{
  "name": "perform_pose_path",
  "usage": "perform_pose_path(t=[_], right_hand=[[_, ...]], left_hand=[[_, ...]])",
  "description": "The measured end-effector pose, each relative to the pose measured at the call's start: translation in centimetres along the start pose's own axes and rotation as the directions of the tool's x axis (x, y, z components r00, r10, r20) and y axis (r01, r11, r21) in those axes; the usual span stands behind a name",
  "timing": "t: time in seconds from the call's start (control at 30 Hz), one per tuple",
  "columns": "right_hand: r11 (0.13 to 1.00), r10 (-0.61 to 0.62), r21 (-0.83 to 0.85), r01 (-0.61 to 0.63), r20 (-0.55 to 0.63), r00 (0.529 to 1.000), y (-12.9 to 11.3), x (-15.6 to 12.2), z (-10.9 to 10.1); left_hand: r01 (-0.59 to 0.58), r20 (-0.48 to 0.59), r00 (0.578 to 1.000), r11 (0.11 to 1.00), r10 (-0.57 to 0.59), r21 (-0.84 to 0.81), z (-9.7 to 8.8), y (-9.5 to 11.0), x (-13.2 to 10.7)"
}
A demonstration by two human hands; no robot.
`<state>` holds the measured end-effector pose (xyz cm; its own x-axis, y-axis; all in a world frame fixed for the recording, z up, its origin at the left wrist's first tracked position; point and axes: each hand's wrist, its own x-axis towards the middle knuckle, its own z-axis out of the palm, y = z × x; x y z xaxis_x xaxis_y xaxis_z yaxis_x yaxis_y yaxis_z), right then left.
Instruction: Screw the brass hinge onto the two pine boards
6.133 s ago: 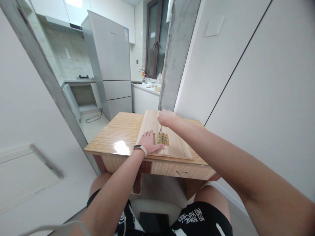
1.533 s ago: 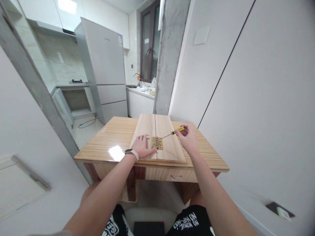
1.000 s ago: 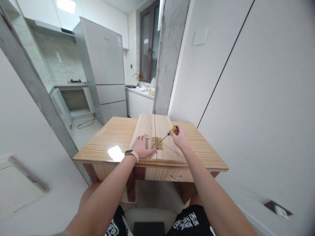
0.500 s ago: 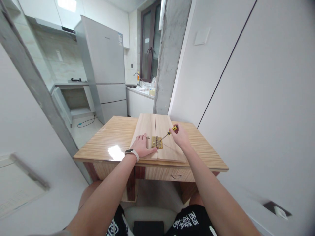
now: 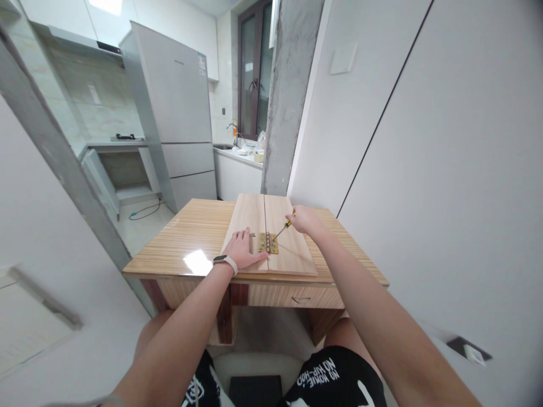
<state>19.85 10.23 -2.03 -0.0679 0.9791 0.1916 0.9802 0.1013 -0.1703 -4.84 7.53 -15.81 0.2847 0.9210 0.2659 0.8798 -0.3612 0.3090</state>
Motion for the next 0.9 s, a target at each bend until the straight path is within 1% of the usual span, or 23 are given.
perform_pose_path(t=[0.07, 0.13, 0.2, 0.27, 0.33, 0.47, 0.53, 0.6, 0.67, 0.73, 0.8, 0.9], right_hand=[[0.999, -0.036, -0.001, 0.036, 0.000, 0.999, -0.2, 0.1, -0.2], [0.992, -0.123, 0.006, 0.123, 0.010, 0.992, -0.1, 0.0, -0.6], [0.968, -0.248, 0.039, 0.246, 0.034, 0.968, 0.2, -0.2, -0.9], [0.941, -0.335, 0.073, 0.331, 0.057, 0.940, 0.6, -0.4, -1.3], [0.939, -0.341, 0.059, 0.338, 0.070, 0.937, 0.8, -0.5, -1.5], [0.979, -0.193, -0.051, 0.197, 0.079, 0.978, 0.5, 0.1, -1.4], [0.986, -0.134, -0.083, 0.144, 0.110, 0.985, 0.1, 0.7, -1.3], [0.985, -0.120, -0.102, 0.137, 0.151, 0.981, -0.2, 1.3, -1.2], [0.982, -0.146, -0.096, 0.163, 0.162, 0.976, -0.3, 1.6, -1.2], [0.973, -0.212, -0.061, 0.224, 0.153, 0.965, -0.1, 1.7, -1.3], [0.948, -0.309, -0.028, 0.317, 0.153, 0.939, 0.3, 1.6, -1.4], [0.896, -0.439, 0.008, 0.443, 0.153, 0.885, 0.8, 1.3, -1.6]], left_hand=[[0.000, -0.001, 1.000, 1.000, 0.000, 0.002, 0.0, 0.0, 0.0], [-0.003, -0.003, 1.000, 1.000, 0.003, 0.004, 0.0, -0.1, 0.0], [-0.005, -0.006, 1.000, 1.000, 0.005, 0.006, 0.0, -0.1, 0.0], [-0.005, -0.008, 1.000, 1.000, 0.005, 0.007, 0.0, -0.1, 0.0], [-0.002, -0.009, 1.000, 1.000, 0.002, 0.007, 0.0, -0.1, 0.0], [0.001, -0.006, 1.000, 1.000, -0.001, 0.002, 0.0, -0.2, 0.0], [-0.002, -0.005, 1.000, 1.000, 0.002, 0.001, 0.0, -0.2, 0.0], [0.002, -0.004, 1.000, 1.000, -0.002, -0.001, 0.0, -0.3, 0.0], [0.005, -0.003, 1.000, 1.000, -0.005, -0.005, 0.0, -0.3, 0.0], [0.005, -0.003, 1.000, 1.000, -0.005, -0.008, 0.0, -0.3, -0.1], [0.004, -0.005, 1.000, 1.000, -0.004, -0.009, 0.0, -0.3, -0.1], [0.001, -0.013, 1.000, 1.000, -0.001, -0.014, 0.0, -0.3, -0.1]])
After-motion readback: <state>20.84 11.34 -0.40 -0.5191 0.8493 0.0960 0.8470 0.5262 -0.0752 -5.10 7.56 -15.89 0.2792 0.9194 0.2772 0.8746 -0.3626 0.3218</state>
